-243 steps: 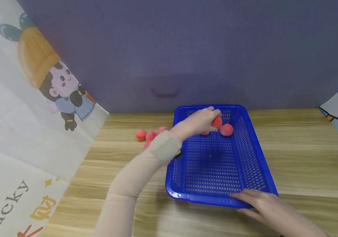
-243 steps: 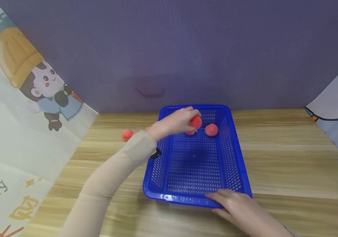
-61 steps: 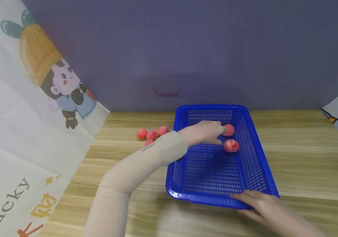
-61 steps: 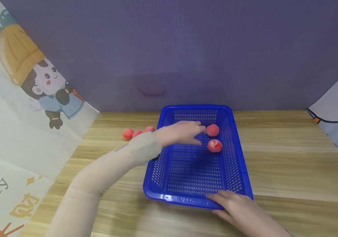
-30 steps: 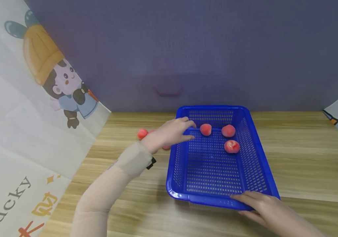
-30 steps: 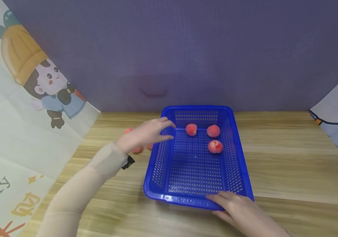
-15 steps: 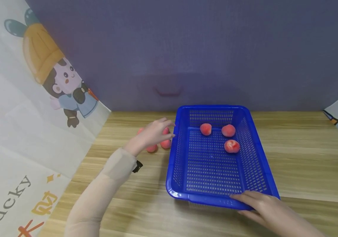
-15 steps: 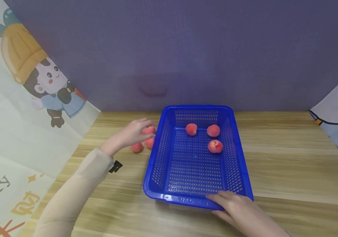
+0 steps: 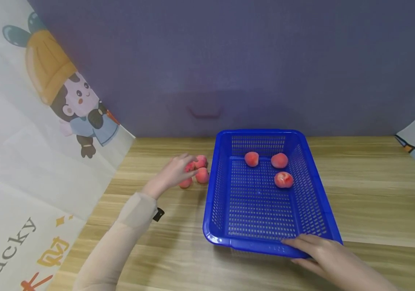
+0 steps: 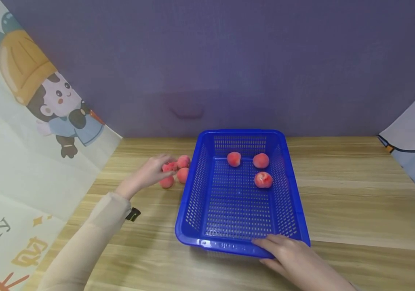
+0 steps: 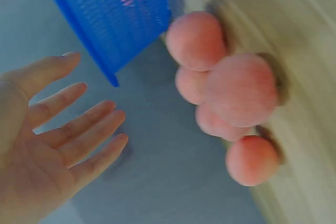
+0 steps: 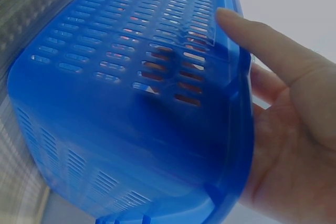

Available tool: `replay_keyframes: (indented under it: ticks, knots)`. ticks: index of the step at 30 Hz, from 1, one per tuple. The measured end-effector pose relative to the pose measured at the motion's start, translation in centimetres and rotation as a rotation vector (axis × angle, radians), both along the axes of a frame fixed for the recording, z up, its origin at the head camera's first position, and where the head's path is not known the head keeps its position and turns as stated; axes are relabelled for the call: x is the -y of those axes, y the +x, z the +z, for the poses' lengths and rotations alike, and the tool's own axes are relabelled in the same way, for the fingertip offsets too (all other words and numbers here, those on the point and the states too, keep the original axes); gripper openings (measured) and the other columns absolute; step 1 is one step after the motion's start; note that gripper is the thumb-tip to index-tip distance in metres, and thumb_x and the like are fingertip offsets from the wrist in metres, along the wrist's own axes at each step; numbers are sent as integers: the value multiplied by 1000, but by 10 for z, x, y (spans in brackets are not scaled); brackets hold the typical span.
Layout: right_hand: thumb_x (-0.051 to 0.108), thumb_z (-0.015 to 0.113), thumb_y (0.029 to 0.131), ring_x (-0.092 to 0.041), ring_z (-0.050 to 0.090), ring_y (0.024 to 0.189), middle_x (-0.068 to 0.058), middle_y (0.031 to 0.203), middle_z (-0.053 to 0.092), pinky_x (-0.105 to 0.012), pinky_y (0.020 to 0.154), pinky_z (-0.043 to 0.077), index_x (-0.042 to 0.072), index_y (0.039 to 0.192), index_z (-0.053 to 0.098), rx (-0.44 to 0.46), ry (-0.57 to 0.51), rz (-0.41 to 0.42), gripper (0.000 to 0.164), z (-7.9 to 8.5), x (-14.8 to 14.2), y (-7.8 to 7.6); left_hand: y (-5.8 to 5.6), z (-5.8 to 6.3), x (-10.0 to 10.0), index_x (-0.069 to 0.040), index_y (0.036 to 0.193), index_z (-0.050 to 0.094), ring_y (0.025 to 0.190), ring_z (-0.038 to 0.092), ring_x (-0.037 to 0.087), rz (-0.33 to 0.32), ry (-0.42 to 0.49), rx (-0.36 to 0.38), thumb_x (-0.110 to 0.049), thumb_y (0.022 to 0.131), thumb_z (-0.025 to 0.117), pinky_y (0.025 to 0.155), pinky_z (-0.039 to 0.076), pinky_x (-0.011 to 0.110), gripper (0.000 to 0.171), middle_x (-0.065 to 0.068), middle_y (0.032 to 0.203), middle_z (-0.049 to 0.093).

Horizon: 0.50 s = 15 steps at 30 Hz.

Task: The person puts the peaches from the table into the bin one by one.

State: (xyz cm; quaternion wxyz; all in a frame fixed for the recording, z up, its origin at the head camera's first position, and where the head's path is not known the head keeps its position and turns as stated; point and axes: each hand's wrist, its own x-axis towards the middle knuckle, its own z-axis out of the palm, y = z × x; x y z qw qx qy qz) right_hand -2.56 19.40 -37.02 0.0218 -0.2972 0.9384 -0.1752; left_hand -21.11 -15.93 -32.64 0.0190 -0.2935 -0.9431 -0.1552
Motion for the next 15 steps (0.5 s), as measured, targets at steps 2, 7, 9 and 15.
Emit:
replay_keyframes:
  ticks: [2,7,9,15]
  knots:
    - [37,56,83,-23,61,84,-1,95,63,-37,64,51,18,110,61,5,2,2,33,0,0,0,0,-6,4,-1,106,57,85,55,25,3,15,-7,-19,80,63,75,46,37,32,13,97,57]
    - [37,56,84,-23,61,83,0,95,63,-37,63,51,18,110,61,9,-3,8,33,-1,-1,0,-3,-20,12,0,106,57,105,50,32,17,50,35,-14,78,65,89,41,41,32,19,111,54]
    - [36,56,83,-22,61,83,1,94,63,-36,63,51,18,110,61,-5,-8,11,32,-1,-1,0,-6,-25,15,2,108,56,109,48,33,18,60,52,-11,77,64,92,38,42,35,21,115,52]
    - [35,58,82,-18,61,80,4,91,62,-33,62,51,18,108,61,-57,-17,21,31,-1,0,0,-10,-38,22,1,116,53,102,51,32,43,74,81,-8,77,61,87,42,43,41,23,115,51]
